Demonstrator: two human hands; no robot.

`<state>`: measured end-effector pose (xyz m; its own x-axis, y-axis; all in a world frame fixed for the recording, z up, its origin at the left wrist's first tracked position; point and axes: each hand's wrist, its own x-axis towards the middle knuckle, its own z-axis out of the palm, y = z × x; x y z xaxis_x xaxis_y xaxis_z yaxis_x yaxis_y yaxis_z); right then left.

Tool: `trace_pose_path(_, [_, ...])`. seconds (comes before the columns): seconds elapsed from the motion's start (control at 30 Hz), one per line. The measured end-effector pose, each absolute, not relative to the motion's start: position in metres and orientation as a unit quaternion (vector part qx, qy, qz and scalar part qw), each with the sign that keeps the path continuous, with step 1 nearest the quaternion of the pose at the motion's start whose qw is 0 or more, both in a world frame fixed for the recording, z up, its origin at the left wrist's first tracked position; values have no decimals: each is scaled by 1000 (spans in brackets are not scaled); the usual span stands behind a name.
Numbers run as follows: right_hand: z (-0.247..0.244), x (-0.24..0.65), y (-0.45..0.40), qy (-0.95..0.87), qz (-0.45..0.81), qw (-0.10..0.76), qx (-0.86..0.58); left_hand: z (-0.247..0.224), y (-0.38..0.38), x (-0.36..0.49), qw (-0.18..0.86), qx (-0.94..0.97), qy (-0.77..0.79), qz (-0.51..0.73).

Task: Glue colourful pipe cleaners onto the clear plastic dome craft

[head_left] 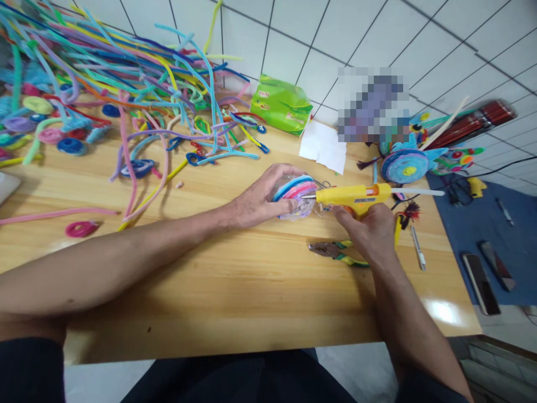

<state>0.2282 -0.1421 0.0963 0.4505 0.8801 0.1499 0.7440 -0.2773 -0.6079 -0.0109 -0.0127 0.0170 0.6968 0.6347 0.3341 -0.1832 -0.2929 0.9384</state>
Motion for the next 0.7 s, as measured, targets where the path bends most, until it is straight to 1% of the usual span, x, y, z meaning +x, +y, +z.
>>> trace_pose_path(0.17, [97, 230, -144, -507, 131, 328, -786, 16, -13, -11, 564, 726, 151, 362])
trace_pose_path(0.5, [95, 229, -144, -505, 109, 309, -799, 18, -13, -13, 566, 727, 154, 357])
trace_pose_path(0.7, [97, 227, -143, -504, 121, 300, -801, 17, -13, -11, 568, 723, 154, 361])
